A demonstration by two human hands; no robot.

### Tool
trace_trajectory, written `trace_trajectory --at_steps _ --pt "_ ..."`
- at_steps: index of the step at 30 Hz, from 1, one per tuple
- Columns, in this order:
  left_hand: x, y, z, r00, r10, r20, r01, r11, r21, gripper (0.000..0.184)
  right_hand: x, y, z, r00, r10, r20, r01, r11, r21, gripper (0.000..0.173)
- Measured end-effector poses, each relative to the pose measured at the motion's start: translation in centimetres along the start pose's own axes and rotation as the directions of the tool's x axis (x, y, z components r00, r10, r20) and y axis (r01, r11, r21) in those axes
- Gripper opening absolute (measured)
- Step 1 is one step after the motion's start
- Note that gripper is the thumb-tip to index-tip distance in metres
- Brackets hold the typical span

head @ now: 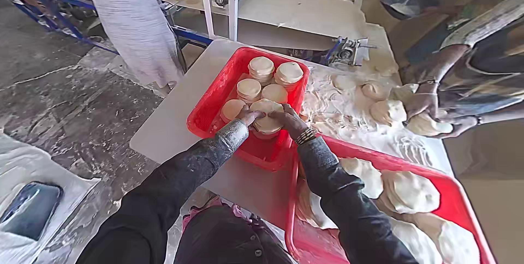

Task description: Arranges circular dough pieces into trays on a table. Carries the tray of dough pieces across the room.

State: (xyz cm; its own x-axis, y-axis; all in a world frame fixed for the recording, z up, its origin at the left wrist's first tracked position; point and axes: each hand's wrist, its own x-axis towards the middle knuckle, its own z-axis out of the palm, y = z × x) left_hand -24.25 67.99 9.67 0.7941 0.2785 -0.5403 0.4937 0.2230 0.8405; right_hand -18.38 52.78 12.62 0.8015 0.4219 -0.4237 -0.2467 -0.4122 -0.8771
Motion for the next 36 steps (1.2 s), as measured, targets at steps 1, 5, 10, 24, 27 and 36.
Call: trace_trajectory --at_steps 1,5,10,24,27,36 --pt "1.3 0.3 0.1 1.0 -0.021 0.022 0.02 1.0 0.009 0.057 0.7 -0.1 0.3 0.999 0.015 -0.043 -0.016 1.0 -0.016 0.063" --pt "6.6 -1.0 -0.3 0.992 -0.055 0.117 0.049 0.997 0.058 0.058 2.7 -0.8 1.0 0.981 0.109 -0.161 -0.139 0.972 -0.189 0.066" --pt "7.0 0.4 -0.8 0.961 -0.081 0.263 0.016 0.971 0.239 0.064 3.3 -1.4 0.9 0.968 0.154 -0.198 -0.228 0.869 -0.439 0.068" --pt "9.4 -0.2 -2.3 0.888 0.052 0.457 -0.301 0.818 0.491 0.074 -0.1 0.6 2.2 0.946 -0.284 -0.155 -0.018 0.434 -0.901 0.028" --pt "8.8 0.1 -3.2 0.88 0.058 0.471 -0.282 0.863 0.42 0.067 -1.0 1.5 2.0 0.961 -0.234 -0.149 -0.018 0.484 -0.875 0.032" --pt "2.3 3.3 -8.6 0.783 0.446 0.434 -0.616 0.657 0.435 0.076 -15.1 8.0 -0.4 0.633 -0.575 -0.518 0.081 0.715 -0.695 0.029"
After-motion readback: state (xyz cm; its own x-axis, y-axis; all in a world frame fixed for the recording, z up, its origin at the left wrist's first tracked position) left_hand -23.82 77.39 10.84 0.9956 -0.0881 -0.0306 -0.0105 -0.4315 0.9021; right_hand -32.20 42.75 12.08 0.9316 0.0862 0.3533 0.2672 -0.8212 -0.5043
